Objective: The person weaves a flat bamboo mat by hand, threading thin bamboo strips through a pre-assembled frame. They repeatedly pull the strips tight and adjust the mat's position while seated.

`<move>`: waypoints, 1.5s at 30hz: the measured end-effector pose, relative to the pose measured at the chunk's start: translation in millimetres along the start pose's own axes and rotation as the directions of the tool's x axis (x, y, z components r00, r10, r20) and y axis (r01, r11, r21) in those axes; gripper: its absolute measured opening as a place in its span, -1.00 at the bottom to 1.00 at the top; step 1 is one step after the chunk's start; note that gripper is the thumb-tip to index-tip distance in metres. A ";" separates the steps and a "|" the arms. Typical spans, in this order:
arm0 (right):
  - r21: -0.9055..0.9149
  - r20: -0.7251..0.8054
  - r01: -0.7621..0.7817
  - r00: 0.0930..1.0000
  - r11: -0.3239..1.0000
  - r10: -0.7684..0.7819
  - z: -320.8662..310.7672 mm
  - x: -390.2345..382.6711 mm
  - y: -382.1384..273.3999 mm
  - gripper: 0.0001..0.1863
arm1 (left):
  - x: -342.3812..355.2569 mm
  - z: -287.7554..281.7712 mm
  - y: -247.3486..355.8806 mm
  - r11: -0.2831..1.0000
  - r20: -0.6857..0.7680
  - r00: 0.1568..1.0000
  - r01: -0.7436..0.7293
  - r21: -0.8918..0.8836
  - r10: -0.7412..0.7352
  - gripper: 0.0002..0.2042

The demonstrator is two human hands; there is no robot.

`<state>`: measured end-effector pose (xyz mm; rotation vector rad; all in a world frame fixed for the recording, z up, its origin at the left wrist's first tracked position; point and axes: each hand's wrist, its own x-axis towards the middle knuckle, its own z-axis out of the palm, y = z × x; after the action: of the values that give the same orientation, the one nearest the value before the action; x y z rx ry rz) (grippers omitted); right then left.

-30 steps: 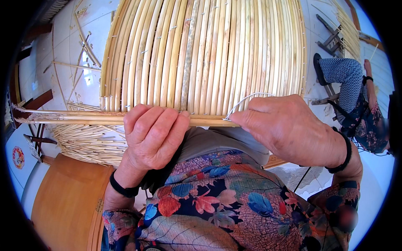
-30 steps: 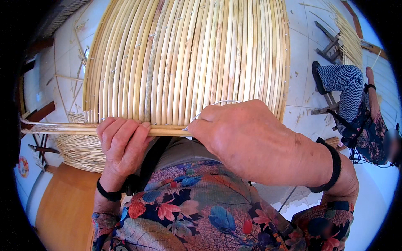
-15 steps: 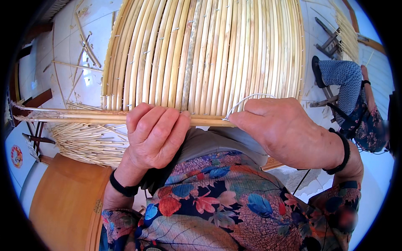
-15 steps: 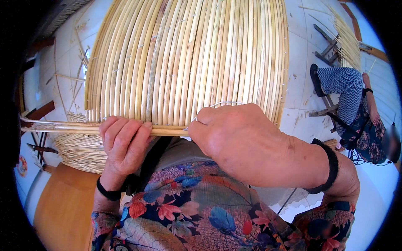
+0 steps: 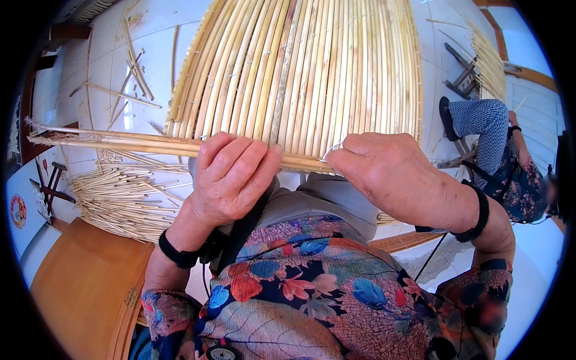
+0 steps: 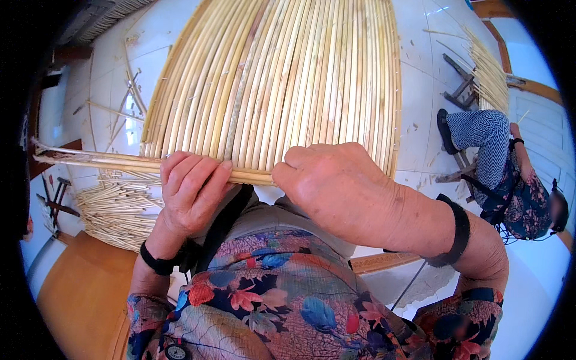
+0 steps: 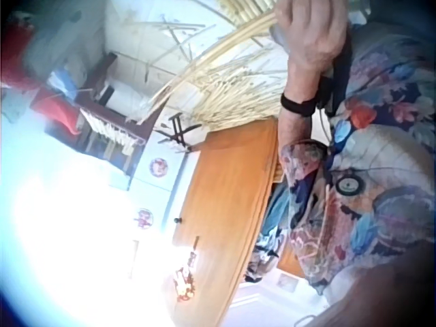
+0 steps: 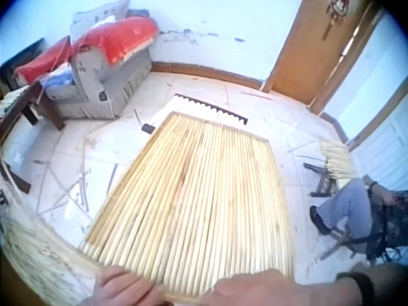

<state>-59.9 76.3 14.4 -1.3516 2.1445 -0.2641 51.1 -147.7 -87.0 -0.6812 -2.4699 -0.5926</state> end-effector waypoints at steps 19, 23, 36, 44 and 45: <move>-0.247 -0.009 0.031 0.999 0.968 -0.035 -46.6 -28.9 -6.9 -0.83 | 16.5 -12.1 1.2 0.995 -0.067 0.993 -0.096 0.039 0.098 -0.65; -0.189 -0.039 0.025 0.999 0.982 -0.033 -38.3 -33.0 -0.4 -0.78 | 15.5 -13.7 1.2 0.995 -0.079 0.992 -0.091 0.050 0.095 -0.66; -0.309 -0.017 0.126 0.990 0.943 -0.138 -52.2 -26.4 -17.7 -0.83 | 20.9 -12.0 2.5 0.991 -0.160 0.980 -0.108 0.081 0.120 -0.70; -0.370 -0.015 0.177 0.980 0.912 -0.197 -51.6 -19.8 -8.7 -0.85 | 18.7 -11.9 3.6 0.990 -0.159 0.979 -0.113 0.084 0.125 -0.68; -0.370 -0.012 0.181 0.980 0.911 -0.200 -51.7 -19.5 -7.8 -0.85 | 19.4 -12.0 3.7 0.990 -0.162 0.979 -0.115 0.082 0.127 -0.69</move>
<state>-77.4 82.6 67.0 -1.7879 2.1774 0.0354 43.0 -144.4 -65.6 -0.7172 -2.2654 -0.4906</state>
